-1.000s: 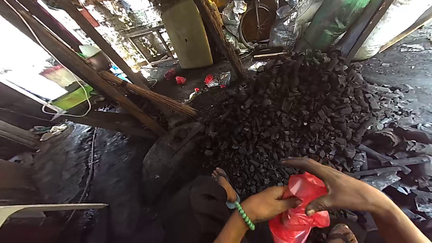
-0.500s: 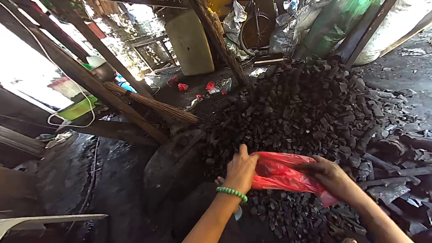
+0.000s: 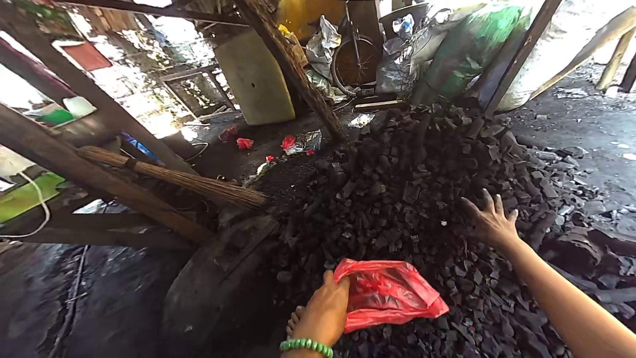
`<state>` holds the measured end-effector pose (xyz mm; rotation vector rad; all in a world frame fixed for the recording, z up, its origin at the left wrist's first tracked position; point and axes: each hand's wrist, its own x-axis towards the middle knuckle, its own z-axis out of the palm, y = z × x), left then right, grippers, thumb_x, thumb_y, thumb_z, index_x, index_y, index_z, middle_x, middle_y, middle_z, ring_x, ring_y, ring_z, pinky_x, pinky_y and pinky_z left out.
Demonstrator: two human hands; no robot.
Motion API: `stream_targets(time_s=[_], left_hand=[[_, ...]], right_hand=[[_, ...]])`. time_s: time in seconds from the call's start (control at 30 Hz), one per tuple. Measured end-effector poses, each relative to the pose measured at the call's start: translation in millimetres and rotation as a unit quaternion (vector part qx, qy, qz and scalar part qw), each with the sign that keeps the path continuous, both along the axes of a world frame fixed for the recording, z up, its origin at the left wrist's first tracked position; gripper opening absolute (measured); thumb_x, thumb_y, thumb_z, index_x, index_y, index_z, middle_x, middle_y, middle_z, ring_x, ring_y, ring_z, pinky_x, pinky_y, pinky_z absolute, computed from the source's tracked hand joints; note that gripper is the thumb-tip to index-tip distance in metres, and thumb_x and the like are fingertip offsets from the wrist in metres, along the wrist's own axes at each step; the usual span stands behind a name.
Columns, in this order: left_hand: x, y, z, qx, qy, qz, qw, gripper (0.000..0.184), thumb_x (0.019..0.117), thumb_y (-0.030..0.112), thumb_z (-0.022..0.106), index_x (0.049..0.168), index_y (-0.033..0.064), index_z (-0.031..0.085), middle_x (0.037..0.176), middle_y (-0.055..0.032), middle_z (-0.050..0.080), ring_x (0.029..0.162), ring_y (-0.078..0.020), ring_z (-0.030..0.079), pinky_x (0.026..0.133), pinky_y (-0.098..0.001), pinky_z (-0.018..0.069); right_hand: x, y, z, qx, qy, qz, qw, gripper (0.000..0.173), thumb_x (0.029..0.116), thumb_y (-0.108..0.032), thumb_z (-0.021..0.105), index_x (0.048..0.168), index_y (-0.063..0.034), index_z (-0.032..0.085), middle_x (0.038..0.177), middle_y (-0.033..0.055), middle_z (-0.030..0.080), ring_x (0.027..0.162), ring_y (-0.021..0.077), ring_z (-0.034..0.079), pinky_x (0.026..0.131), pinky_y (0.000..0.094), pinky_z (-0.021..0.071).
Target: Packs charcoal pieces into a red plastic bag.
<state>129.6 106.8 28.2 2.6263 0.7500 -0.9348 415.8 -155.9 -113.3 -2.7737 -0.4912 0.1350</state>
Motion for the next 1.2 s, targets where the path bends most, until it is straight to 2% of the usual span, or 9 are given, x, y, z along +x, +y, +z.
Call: stream_targets(time_s=[0.1, 0.23, 0.33, 0.5, 0.63, 0.97, 1.03, 1.1, 1.2], left_hand=[[2.5, -4.5, -3.7, 0.013, 0.035, -0.007, 0.999, 0.065, 0.0963, -0.006, 0.055, 0.157, 0.0063, 0.036, 0.162, -0.0232, 0.026, 0.125, -0.0455, 0.057, 0.101, -0.0543, 0.0507], [5.7, -10.0, -4.7, 0.039, 0.073, -0.04, 0.996, 0.059, 0.1009, 0.002, 0.052, 0.157, 0.0089, 0.036, 0.16, -0.0204, 0.034, 0.122, -0.0442, 0.059, 0.098, -0.0566, 0.0509], [4.3, -9.6, -8.5, 0.038, 0.08, -0.053, 0.995, 0.052, 0.1041, 0.006, 0.048, 0.155, 0.0091, 0.04, 0.156, -0.0211, 0.04, 0.124, -0.0436, 0.058, 0.099, -0.0574, 0.0497], [1.4, -11.2, -16.2, 0.013, 0.092, -0.066, 0.993, 0.046, 0.105, 0.007, 0.046, 0.151, 0.0071, 0.046, 0.151, -0.0224, 0.046, 0.131, -0.0417, 0.054, 0.104, -0.0563, 0.0465], [2.0, -10.8, -26.4, -0.012, 0.095, -0.075, 0.993, 0.043, 0.1045, 0.008, 0.048, 0.147, 0.0033, 0.049, 0.148, -0.0237, 0.048, 0.133, -0.0408, 0.052, 0.107, -0.0546, 0.0448], [13.4, -23.7, -41.7, -0.027, 0.069, -0.033, 0.997, 0.052, 0.0998, -0.001, 0.053, 0.151, -0.0019, 0.042, 0.155, -0.028, 0.037, 0.135, -0.0444, 0.049, 0.109, -0.0532, 0.0448], [15.4, -29.0, -47.0, -0.025, 0.064, -0.026, 0.997, 0.055, 0.0985, -0.004, 0.053, 0.151, -0.0034, 0.039, 0.157, -0.0284, 0.033, 0.134, -0.045, 0.049, 0.108, -0.0527, 0.0456], [16.5, -34.8, -54.4, -0.029, 0.059, -0.027, 0.997, 0.058, 0.0966, -0.006, 0.054, 0.152, -0.0041, 0.037, 0.159, -0.0288, 0.03, 0.133, -0.0458, 0.051, 0.107, -0.0534, 0.0469], [18.4, -40.2, -67.7, -0.08, 0.03, -0.028, 0.996, 0.064, 0.0937, -0.004, 0.06, 0.153, -0.0054, 0.035, 0.159, -0.0301, 0.028, 0.133, -0.0466, 0.05, 0.108, -0.0547, 0.0457]], right_hand=[[7.2, 16.0, -31.0, -0.017, -0.023, -0.032, 0.999, 0.119, 0.0686, -0.037, 0.095, 0.164, -0.0274, 0.025, 0.17, 0.026, 0.006, 0.154, 0.0538, 0.0, 0.105, 0.0889, 0.0086], [-29.0, 23.6, -70.2, 0.044, -0.121, -0.017, 0.991, 0.092, 0.0734, -0.024, 0.092, 0.154, -0.0246, 0.047, 0.158, 0.0332, 0.033, 0.145, 0.0602, 0.028, 0.101, 0.0904, 0.0162], [-50.4, 17.3, -72.9, 0.037, -0.107, 0.026, 0.993, 0.067, 0.0827, -0.022, 0.085, 0.144, -0.021, 0.059, 0.16, 0.0304, 0.032, 0.137, 0.0595, 0.04, 0.095, 0.0822, 0.0351], [-48.0, -3.3, -54.7, 0.046, -0.004, 0.052, 0.998, 0.067, 0.0813, -0.016, 0.086, 0.143, -0.0193, 0.06, 0.157, 0.0322, 0.034, 0.13, 0.0551, 0.05, 0.092, 0.0688, 0.0509], [-27.6, -8.4, -55.7, 0.012, 0.052, 0.0, 0.999, 0.09, 0.0749, -0.024, 0.093, 0.153, -0.0267, 0.048, 0.155, 0.0339, 0.032, 0.131, 0.0561, 0.046, 0.094, 0.067, 0.0503], [-77.7, -31.6, -85.4, 0.105, 0.085, -0.038, 0.99, 0.065, 0.0783, -0.006, 0.085, 0.138, -0.0142, 0.06, 0.145, 0.0393, 0.04, 0.12, 0.056, 0.056, 0.092, 0.0647, 0.0523], [-98.3, -27.3, -81.6, 0.256, 0.127, -0.074, 0.956, 0.06, 0.0775, 0.001, 0.082, 0.133, -0.0054, 0.061, 0.141, 0.037, 0.045, 0.124, 0.0521, 0.051, 0.098, 0.0635, 0.0458], [-127.0, -12.8, -75.7, 0.444, 0.167, -0.101, 0.874, 0.052, 0.0788, 0.002, 0.074, 0.128, 0.0002, 0.059, 0.125, 0.0234, 0.059, 0.108, 0.0308, 0.061, 0.089, 0.0462, 0.0539], [-175.9, 23.0, -53.8, 0.696, 0.298, -0.086, 0.648, 0.046, 0.0803, -0.007, 0.068, 0.122, -0.0082, 0.049, 0.093, 0.0069, 0.07, 0.072, 0.0173, 0.071, 0.062, 0.0337, 0.0616]])
